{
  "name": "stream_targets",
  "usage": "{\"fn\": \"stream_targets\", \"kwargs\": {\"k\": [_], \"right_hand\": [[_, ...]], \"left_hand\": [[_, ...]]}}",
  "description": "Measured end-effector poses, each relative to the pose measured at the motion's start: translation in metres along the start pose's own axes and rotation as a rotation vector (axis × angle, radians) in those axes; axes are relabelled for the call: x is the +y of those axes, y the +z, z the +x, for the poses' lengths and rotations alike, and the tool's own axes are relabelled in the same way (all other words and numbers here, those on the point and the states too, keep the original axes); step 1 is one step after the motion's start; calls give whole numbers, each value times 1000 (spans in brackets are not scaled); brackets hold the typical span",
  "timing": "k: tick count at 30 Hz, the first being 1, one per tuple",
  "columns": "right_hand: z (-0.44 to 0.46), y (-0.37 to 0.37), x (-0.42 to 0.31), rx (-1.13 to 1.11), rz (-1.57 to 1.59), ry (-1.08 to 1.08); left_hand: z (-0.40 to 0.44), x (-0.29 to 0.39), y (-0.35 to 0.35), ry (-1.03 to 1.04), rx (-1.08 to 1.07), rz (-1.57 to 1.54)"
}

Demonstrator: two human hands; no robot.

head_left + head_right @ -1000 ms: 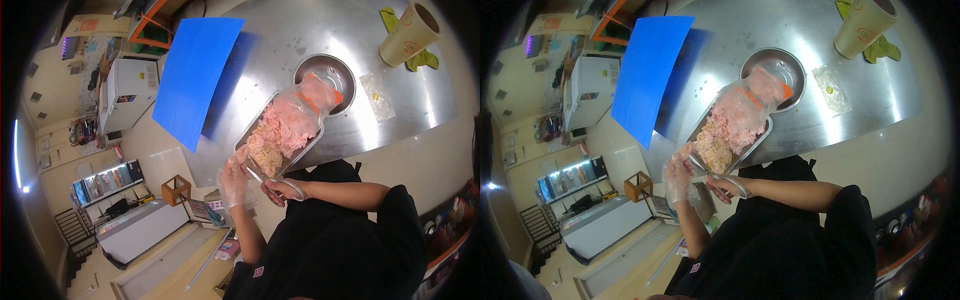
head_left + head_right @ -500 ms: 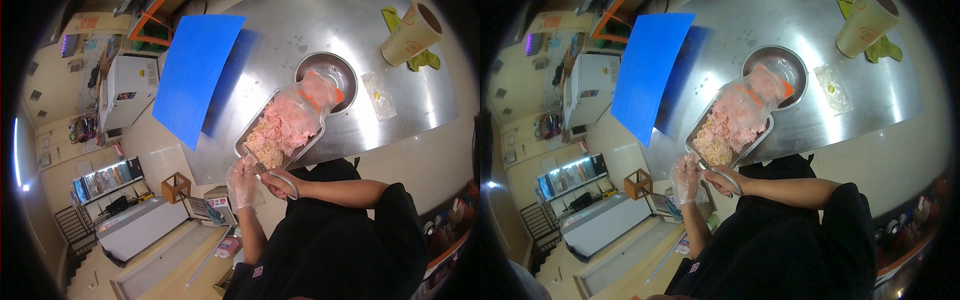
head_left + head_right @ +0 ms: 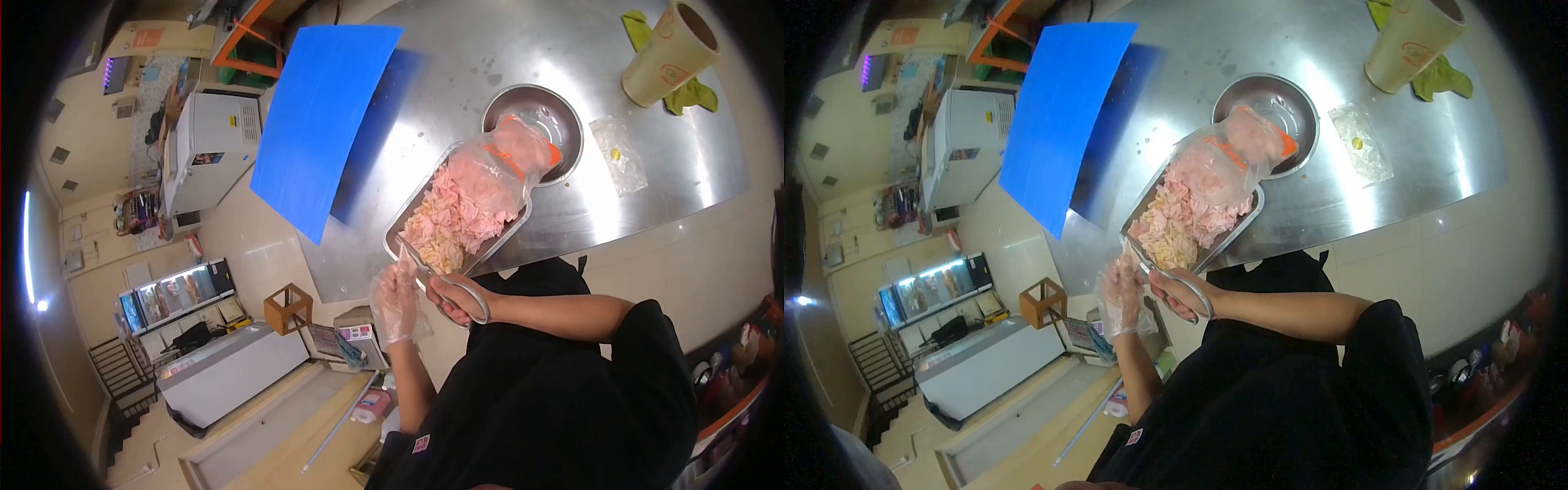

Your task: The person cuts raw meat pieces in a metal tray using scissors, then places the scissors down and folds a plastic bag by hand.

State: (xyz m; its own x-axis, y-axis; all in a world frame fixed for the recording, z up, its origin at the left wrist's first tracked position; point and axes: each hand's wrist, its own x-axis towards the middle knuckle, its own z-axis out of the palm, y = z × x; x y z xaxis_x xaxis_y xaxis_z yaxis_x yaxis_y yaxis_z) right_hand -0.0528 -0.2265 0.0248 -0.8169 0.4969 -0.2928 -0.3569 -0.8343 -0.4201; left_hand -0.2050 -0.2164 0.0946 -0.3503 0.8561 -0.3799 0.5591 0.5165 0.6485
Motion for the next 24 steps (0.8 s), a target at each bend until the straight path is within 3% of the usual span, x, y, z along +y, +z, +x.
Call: {"fn": "stream_targets", "kwargs": {"k": [4, 8, 13, 15, 17, 19, 22, 24], "right_hand": [[4, -2, -9, 109, -80, 14], [8, -17, -14, 184, -110, 56], [-20, -17, -34, 229, -443, 124], [-31, -16, -37, 273, -570, 121], [-43, -16, -45, 322, -679, 95], [-56, -17, -49, 361, -858, -79], [-84, -11, -57, 450, -938, -271], [-107, -6, -66, 522, -939, -327]], "left_hand": [[9, -31, 1, 34, -118, -23], [24, -37, 4, 92, -152, 183], [56, -76, 17, 310, -275, 531], [55, -78, 13, 307, -247, 448], [59, -70, 9, 250, -219, 348], [57, -45, 5, 128, -196, 230], [46, 28, 10, 219, -76, 268], [51, 67, 26, 536, -109, 253]]}}
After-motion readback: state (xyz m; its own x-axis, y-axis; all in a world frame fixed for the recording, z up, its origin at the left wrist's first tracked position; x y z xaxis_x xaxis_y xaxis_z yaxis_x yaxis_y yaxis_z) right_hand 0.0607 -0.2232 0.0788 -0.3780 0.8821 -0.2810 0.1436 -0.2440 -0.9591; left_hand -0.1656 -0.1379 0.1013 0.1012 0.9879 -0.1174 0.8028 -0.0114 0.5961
